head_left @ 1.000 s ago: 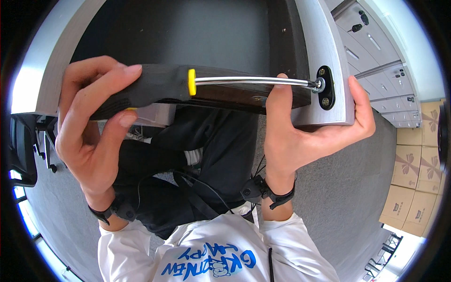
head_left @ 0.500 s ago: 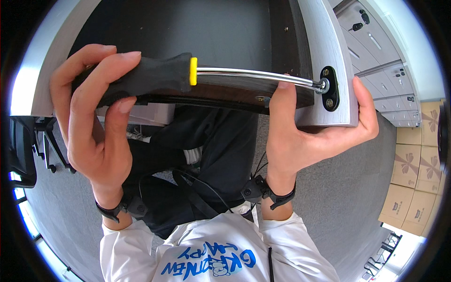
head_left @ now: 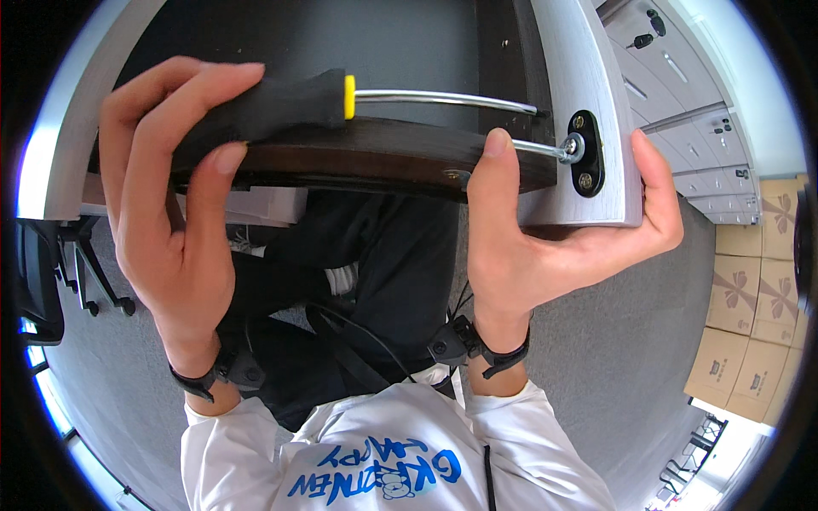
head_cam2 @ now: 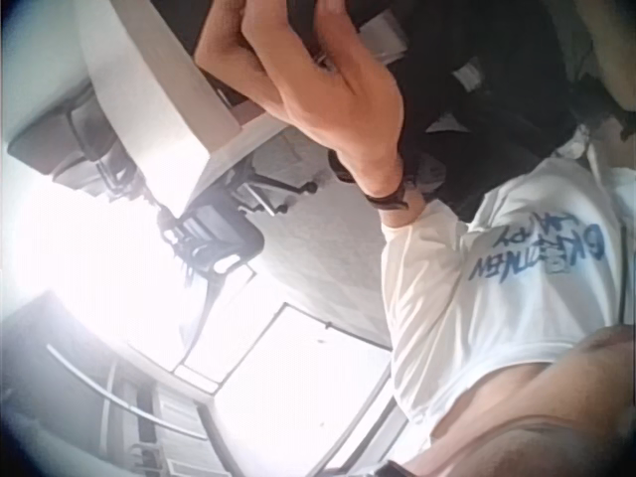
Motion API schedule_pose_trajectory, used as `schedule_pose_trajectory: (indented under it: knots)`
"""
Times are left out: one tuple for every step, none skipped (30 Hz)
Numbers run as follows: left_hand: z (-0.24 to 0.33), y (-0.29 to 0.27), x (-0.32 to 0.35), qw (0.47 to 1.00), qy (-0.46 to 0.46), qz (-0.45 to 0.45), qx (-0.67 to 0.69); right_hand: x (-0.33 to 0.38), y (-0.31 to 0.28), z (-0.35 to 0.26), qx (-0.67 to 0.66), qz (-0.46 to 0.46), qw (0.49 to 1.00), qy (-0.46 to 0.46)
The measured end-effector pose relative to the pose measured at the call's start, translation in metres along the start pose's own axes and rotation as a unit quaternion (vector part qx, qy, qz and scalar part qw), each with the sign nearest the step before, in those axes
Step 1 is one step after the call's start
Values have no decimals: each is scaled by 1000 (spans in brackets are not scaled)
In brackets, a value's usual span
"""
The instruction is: The person uses a screwdriver to tighten screws on a drawer side panel, then attaches a white drawer front by inserting and tightening screws into the mounting bracket. The drawer remains open during the process.
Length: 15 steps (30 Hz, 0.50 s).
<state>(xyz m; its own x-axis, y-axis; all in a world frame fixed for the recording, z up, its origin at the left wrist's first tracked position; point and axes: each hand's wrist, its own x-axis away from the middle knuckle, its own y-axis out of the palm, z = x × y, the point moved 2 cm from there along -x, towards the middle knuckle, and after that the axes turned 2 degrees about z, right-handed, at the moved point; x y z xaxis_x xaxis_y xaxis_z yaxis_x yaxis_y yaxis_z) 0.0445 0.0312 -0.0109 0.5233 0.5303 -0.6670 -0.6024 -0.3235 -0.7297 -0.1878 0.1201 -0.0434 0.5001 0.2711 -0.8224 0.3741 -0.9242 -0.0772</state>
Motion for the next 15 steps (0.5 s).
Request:
schedule_pose_trajectory:
  knots:
    - [1,-1,4,1000,-19,7,8,0,0,0,-5,-3,1000,0]
    - [0,0,6,999,-7,30,33,0,0,0,-3,-4,1000,0]
    - [0,1,10,998,-25,36,37,0,0,-1,-1,-6,1000,-1]
    - [-2,2,11,996,-11,59,58,1,0,-1,7,-6,1000,-3]
    - [-2,2,14,996,-9,67,64,1,0,-1,17,-7,1000,-4]
    - [-3,1,16,994,-5,76,81,1,0,-1,13,-5,1000,-5]
    - [-4,1,17,994,-5,82,77,1,0,-1,12,-5,1000,-5]
    - [-5,1,18,994,-8,81,75,1,0,-1,13,-5,1000,-9]
    - [-6,2,18,994,-6,79,80,1,0,-1,15,-6,1000,-12]
    - [-6,2,19,994,-8,81,77,0,0,0,19,-9,1000,-19]
    - [-6,2,19,993,-4,82,80,0,0,0,29,-10,999,-19]
    - [-6,2,20,993,-8,84,87,0,-1,0,22,-11,999,-22]
    - [-5,2,20,991,-2,93,92,0,-1,0,20,-11,1000,-19]
    - [-3,2,22,990,-4,102,101,0,-1,0,22,-9,1000,-18]
    - [-1,2,23,988,-4,104,112,0,-1,0,23,-8,1000,-18]
